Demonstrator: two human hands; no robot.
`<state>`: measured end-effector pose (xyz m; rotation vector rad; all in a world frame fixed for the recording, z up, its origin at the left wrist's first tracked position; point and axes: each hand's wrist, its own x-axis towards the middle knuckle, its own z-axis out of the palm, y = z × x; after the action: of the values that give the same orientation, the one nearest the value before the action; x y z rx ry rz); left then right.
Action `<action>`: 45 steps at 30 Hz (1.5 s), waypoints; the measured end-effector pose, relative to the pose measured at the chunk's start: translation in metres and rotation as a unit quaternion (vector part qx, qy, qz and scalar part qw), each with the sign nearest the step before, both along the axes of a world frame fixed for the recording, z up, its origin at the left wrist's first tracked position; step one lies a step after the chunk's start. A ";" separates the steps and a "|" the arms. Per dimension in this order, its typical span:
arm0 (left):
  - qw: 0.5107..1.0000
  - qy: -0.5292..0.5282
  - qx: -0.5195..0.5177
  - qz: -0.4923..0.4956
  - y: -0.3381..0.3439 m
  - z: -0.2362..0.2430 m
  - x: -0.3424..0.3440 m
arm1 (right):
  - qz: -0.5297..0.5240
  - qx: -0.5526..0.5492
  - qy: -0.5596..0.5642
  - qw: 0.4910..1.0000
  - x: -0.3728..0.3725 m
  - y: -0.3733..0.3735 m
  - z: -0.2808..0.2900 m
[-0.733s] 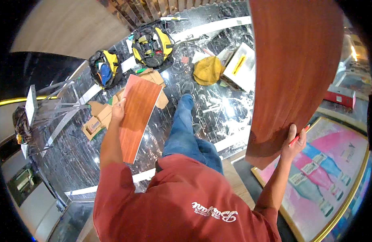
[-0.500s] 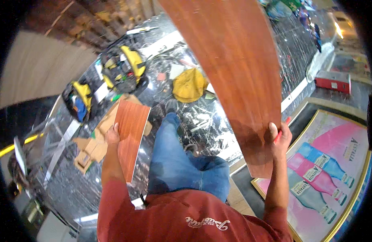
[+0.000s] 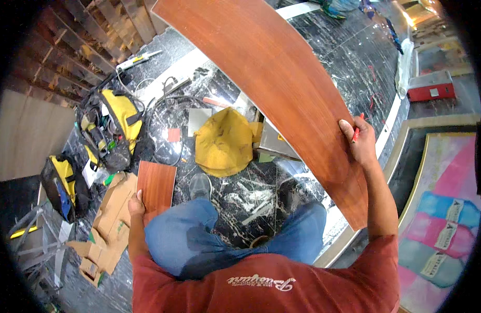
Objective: The person measures and marks lines on a wooden floor panel using a ruler and pencil. They then pick up the marked panel and walk to a cutting station, where they place the panel on a manual tile cutter to prepare for cutting.
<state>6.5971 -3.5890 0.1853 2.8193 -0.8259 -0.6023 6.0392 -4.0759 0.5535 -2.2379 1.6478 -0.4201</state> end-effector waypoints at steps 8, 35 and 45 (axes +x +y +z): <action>0.973 0.146 0.176 -0.031 -0.019 0.015 0.018 | 0.054 -0.008 -0.025 0.998 -0.043 -0.003 -0.002; 0.565 0.647 -0.451 0.241 -0.629 0.094 -0.283 | 0.080 0.070 0.086 0.991 -0.121 -0.378 -0.212; 0.569 0.629 -0.453 0.274 -0.628 0.108 -0.316 | 0.175 0.429 0.194 0.865 -0.025 -0.462 -0.278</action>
<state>6.2810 -4.2170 0.2930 1.0069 0.1214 -1.2521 6.0144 -4.5377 0.2758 -1.8732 1.1622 0.7647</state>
